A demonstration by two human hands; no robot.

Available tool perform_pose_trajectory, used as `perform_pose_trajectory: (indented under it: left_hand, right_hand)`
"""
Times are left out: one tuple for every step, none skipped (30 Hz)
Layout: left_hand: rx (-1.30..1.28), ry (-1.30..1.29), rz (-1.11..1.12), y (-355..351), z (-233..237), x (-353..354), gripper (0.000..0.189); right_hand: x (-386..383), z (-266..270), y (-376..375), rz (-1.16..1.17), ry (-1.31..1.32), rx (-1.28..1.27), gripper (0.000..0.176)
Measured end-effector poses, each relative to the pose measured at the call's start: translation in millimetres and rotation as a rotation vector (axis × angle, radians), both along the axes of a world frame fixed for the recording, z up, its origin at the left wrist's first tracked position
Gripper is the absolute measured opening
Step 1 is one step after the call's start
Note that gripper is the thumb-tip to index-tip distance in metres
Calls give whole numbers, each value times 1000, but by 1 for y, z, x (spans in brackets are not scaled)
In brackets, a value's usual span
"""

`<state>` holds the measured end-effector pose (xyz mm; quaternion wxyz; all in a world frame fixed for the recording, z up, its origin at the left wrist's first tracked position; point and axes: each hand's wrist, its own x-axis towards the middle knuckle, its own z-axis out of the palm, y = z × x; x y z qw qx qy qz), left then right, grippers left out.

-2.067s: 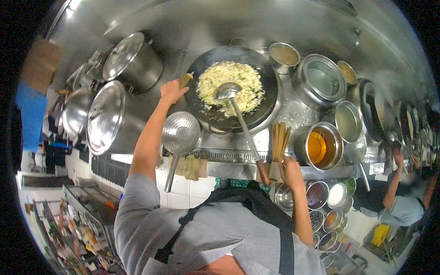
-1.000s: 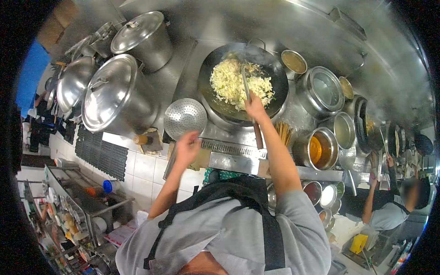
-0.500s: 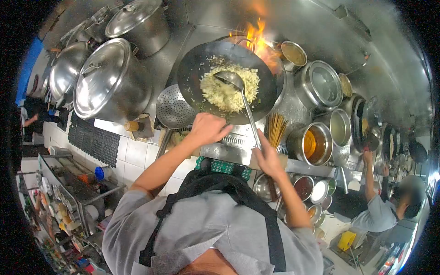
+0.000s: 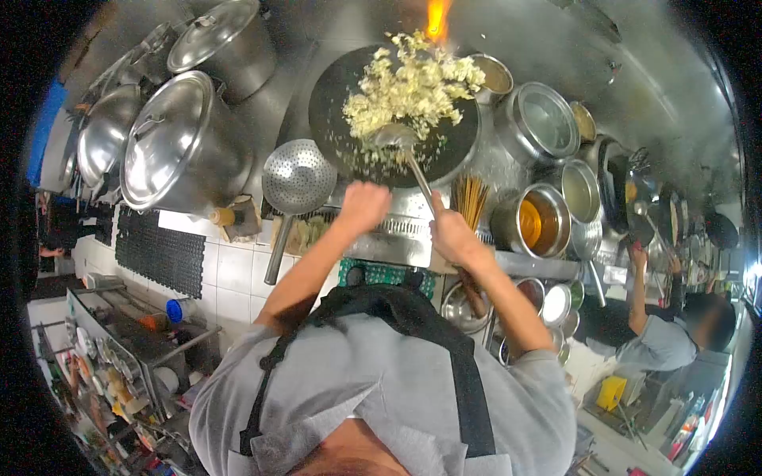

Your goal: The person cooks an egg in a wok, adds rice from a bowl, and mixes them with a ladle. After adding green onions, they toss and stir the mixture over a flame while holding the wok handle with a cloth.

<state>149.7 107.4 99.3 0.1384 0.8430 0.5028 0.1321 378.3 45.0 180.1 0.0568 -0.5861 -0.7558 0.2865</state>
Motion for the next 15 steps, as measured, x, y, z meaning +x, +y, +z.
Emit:
perform_pose_trajectory:
  left_hand:
    - [-22, 13, -24, 7, 5, 3, 28]
    - [44, -35, -41, 1, 37, -4, 30]
    - [55, -54, -53, 10, 51, -4, 30]
    - [60, -67, -72, 16, 60, -5, 31]
    - [37, -77, -94, 7, 58, -6, 31]
    - [14, -176, -67, 7, 40, 0, 33]
    - [-8, -139, -35, -4, 17, 3, 33]
    - [-1, -100, -2, -4, -9, 4, 33]
    - [-10, -64, 36, -14, -27, 4, 34]
    - [-19, -92, 26, -33, -33, -7, 34]
    - [-32, -66, 9, -55, -28, -18, 34]
    - [-125, 1, -1, -71, 1, -26, 28]
    - [-110, -67, 1, -81, 19, -30, 24]
    - [-31, -133, -12, -73, 44, -27, 23]
    - [41, -196, -27, -61, 62, -20, 22]
  right_hand:
    - [5, 23, -7, 57, -24, -36, 70]
    - [3, 58, -18, 53, -64, -125, 66]
    - [6, 58, -8, 83, -69, -71, 65]
    - [10, 53, -1, 107, -66, -23, 65]
    - [11, 43, -9, 127, -59, -3, 64]
    - [6, 14, 6, 40, -40, 6, 64]
    - [0, -18, 23, -48, -42, 34, 68]
    - [-8, -46, 35, -104, -109, 82, 69]
    - [-12, -62, 38, -157, -178, 114, 70]
    - [-8, -59, 28, -133, -181, 106, 71]
    - [-4, -52, 12, -106, -183, 102, 71]
    - [-2, -44, 4, -78, -182, 103, 72]
    - [-1, -24, -1, -29, -189, 55, 72]
    - [-1, 5, -10, 23, -195, -6, 72]
    - [1, 20, -20, 72, -200, -77, 72]
